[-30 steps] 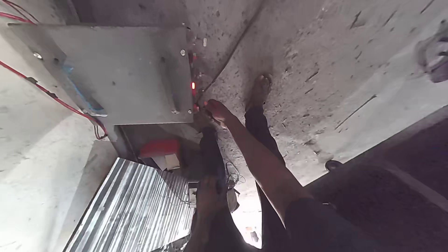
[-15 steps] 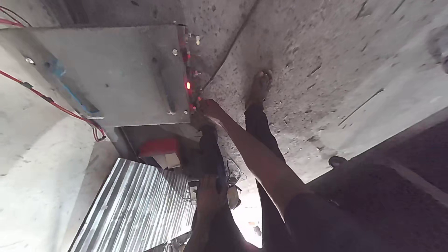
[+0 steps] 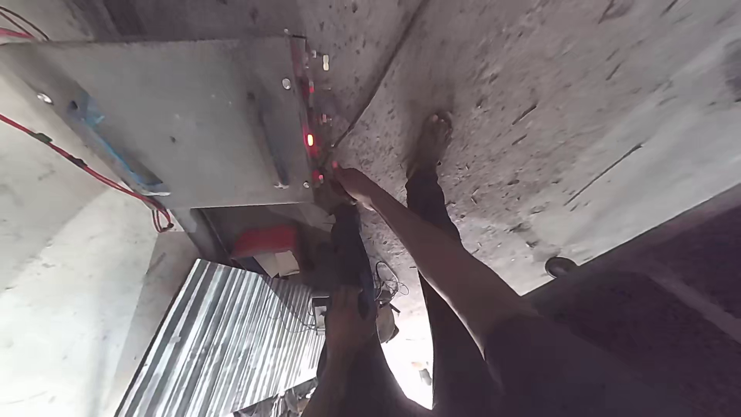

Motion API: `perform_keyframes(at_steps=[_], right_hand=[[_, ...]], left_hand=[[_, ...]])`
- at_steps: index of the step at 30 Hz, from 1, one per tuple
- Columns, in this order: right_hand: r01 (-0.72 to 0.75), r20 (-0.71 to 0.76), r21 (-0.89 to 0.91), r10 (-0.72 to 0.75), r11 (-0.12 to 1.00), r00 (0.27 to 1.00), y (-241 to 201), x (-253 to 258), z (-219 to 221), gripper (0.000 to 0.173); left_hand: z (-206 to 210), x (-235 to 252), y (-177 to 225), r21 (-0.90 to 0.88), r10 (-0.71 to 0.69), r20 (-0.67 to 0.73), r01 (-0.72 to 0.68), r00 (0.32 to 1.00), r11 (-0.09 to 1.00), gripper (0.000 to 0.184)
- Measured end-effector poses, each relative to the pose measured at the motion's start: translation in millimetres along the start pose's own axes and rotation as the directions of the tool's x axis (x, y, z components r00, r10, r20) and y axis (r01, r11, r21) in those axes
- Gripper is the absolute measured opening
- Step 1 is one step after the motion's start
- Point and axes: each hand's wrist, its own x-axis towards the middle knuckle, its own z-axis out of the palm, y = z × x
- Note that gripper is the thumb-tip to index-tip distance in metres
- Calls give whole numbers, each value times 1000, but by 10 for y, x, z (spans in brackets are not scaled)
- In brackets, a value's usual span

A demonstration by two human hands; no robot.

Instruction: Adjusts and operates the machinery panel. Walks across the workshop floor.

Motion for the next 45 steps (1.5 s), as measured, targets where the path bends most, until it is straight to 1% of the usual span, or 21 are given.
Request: perform_keyframes(at_steps=[2,4,5,7,11,13,14,16,17,20,23,25,27,29,31,34,36,38,42,44,45], right_hand=[[180,-28,-93,-184,979,983,62,-19,28,50],[263,-114,-255,-298,931,948,113,8,94,45],[239,-124,-288,-284,927,951,73,-8,105,45],[85,-102,-270,-116,959,988,-114,-55,75,48],[-77,34,-318,92,945,995,-351,-56,-38,51],[-131,64,-241,150,962,987,-373,-54,-42,49],[-159,72,-142,171,977,983,-308,-41,-51,47],[-253,106,104,243,962,964,-186,-36,-113,56],[-278,113,176,262,944,959,-156,-55,-134,60],[-276,53,195,270,941,961,-56,-72,-101,68],[-253,5,250,260,935,966,26,-66,-36,68],[-256,15,290,263,922,965,31,-62,-14,68],[-256,71,327,247,910,966,31,-39,14,68],[-234,96,343,214,910,972,-13,-21,32,63],[-194,51,297,187,935,981,-50,-30,82,57],[-35,-62,52,38,998,997,-6,-29,130,61],[47,-96,-31,-50,998,994,86,39,158,62],[106,-137,-67,-115,992,984,78,24,202,57],[240,-102,-197,-264,951,959,40,-95,208,38],[348,-92,-142,-362,927,928,90,-117,162,36],[372,-97,-50,-375,927,922,101,-109,121,41]], left_hand=[[8,7,2,-4,5,3,-5,1000,1000,56],[24,13,-1,-6,16,1,-16,1000,1000,57],[28,9,-13,-14,17,2,-17,1000,1000,57],[35,18,-35,-20,9,6,-9,1000,1000,58],[-13,-23,35,38,-41,69,38,997,999,63],[-28,-31,43,51,-65,89,61,994,997,65],[-34,-20,51,54,-72,99,67,992,996,65],[-48,11,58,38,-64,103,61,993,997,62],[-53,30,55,22,-65,105,63,992,998,62],[-40,26,23,-23,-62,98,65,993,998,62],[17,0,20,-3,-60,90,61,994,998,61],[26,-1,28,2,-60,84,60,995,998,62],[37,-21,16,-7,-57,75,57,996,998,62],[75,-33,-18,-22,-44,48,45,998,999,62],[100,-50,-51,-35,-40,33,41,999,999,62],[117,-52,-67,-48,-53,52,55,997,997,62],[141,-76,-96,-84,-57,41,60,998,995,61],[164,-84,-130,-136,-50,10,51,999,989,62],[168,-146,-151,-124,-62,1,62,998,990,62],[158,-160,-159,-115,-80,9,80,997,990,61],[145,-139,-162,-118,-85,14,86,996,989,61]])
